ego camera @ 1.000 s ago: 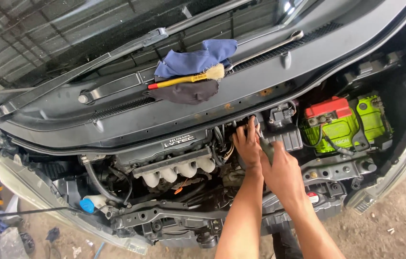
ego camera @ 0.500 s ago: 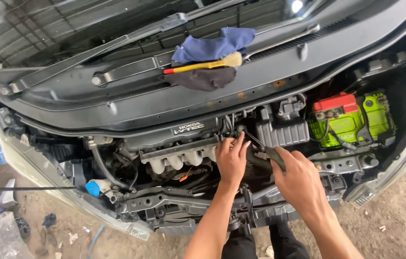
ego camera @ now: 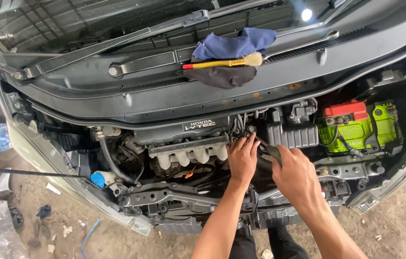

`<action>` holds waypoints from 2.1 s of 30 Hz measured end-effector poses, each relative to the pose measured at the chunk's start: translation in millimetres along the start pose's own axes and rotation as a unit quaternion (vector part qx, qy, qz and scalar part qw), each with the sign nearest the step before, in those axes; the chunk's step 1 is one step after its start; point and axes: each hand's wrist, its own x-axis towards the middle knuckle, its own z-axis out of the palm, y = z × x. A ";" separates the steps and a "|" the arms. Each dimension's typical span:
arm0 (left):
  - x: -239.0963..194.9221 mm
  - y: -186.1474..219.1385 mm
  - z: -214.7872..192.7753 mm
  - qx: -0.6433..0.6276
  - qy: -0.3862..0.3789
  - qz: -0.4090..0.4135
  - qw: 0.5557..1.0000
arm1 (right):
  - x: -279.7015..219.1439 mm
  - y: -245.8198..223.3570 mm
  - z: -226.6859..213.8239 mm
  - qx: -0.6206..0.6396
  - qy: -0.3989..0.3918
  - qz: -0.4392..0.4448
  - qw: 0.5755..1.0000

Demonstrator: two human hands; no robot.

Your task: The person uses a wrench to loosen and remove bolts from the front support bar of a car with the hood open. They work on both the right and left sides of the engine bay, removing fasteners to detach the bar.

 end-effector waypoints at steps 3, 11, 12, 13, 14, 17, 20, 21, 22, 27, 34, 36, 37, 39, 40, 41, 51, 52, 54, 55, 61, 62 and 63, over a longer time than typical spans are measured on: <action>-3.9 -3.8 9.9 0.007 0.008 0.017 1.000 | -8.5 -8.4 -1.3 -0.006 0.016 -0.015 1.000; -3.5 5.4 13.5 -0.022 0.009 -0.005 1.000 | -7.5 -11.9 -10.2 0.002 0.021 -0.009 1.000; -2.0 7.2 12.5 -0.027 -0.001 -0.016 1.000 | -6.6 -11.6 -11.4 -0.001 0.019 -0.010 1.000; -0.7 7.5 11.6 -0.028 -0.002 -0.016 0.999 | -4.2 -10.8 -11.2 -0.002 0.019 -0.009 1.000; 0.7 7.9 10.7 -0.029 -0.008 -0.023 0.999 | -1.9 -9.9 -10.9 -0.009 0.013 -0.004 1.000; 0.8 1.0 23.0 -0.029 -0.023 -0.037 0.999 | 3.2 -36.0 -43.2 0.005 -0.007 0.010 1.000; 11.5 -7.7 35.0 -0.056 -0.070 -0.062 0.994 | 21.1 -57.1 -77.0 0.031 -0.024 -0.012 0.999; 15.2 -9.2 37.7 -0.086 -0.108 -0.081 0.987 | 28.2 -60.0 -85.3 0.034 -0.028 -0.043 0.998; 15.8 -12.6 34.3 -0.087 -0.109 -0.081 0.987 | 34.8 -62.3 -86.4 0.034 -0.029 -0.042 0.998; 29.8 -42.0 49.9 0.063 -0.128 0.057 0.988 | 72.1 -57.5 -62.1 -0.122 0.099 -0.154 0.975; 60.6 -63.9 31.5 0.031 -0.110 0.163 0.980 | 70.9 -74.1 -79.0 0.010 -0.044 -0.152 0.987; 71.6 -56.4 12.7 -0.001 -0.087 0.203 0.975 | 82.5 -67.5 -62.6 -0.079 -0.015 -0.136 0.987; 69.4 -57.7 15.3 0.000 -0.087 0.204 0.975 | 81.3 -69.4 -63.3 -0.077 -0.015 -0.136 0.988; 64.9 -58.7 21.3 -0.004 -0.104 0.189 0.976 | 78.6 -72.4 -66.2 -0.078 0.010 -0.156 0.985; 57.0 -67.9 35.8 -0.004 -0.103 0.189 0.977 | 75.2 -78.0 -72.2 -0.078 0.010 -0.157 0.984; 50.1 -77.5 50.3 -0.001 -0.119 0.183 0.976 | 71.9 -83.8 -78.4 -0.032 -0.018 -0.156 0.987; 57.7 -71.9 44.2 0.003 -0.245 0.136 0.960 | 73.0 -98.6 -74.8 -0.060 -0.023 -0.158 0.985; 58.5 -71.7 43.6 0.003 -0.246 0.136 0.960 | 69.2 -100.2 -78.1 -0.060 -0.023 -0.158 0.985; 61.2 -72.5 41.9 -0.040 -0.213 0.145 0.965 | 62.3 -104.4 -84.5 -0.039 -0.049 -0.165 0.984; 60.6 -72.0 41.5 -0.039 -0.212 0.146 0.965 | 68.5 -100.3 -77.7 -0.039 -0.048 -0.166 0.984; 70.2 -60.8 26.8 -0.027 -0.247 0.123 0.961 | 86.8 -89.5 -68.5 -0.080 -0.009 -0.124 0.989; 69.1 -64.9 32.4 -0.015 -0.251 0.128 0.959 | 80.3 -94.2 -77.8 -0.051 -0.028 -0.122 0.991; 66.6 -69.0 37.5 -0.003 -0.256 0.135 0.957 | 72.4 -98.4 -86.4 -0.020 -0.048 -0.118 0.992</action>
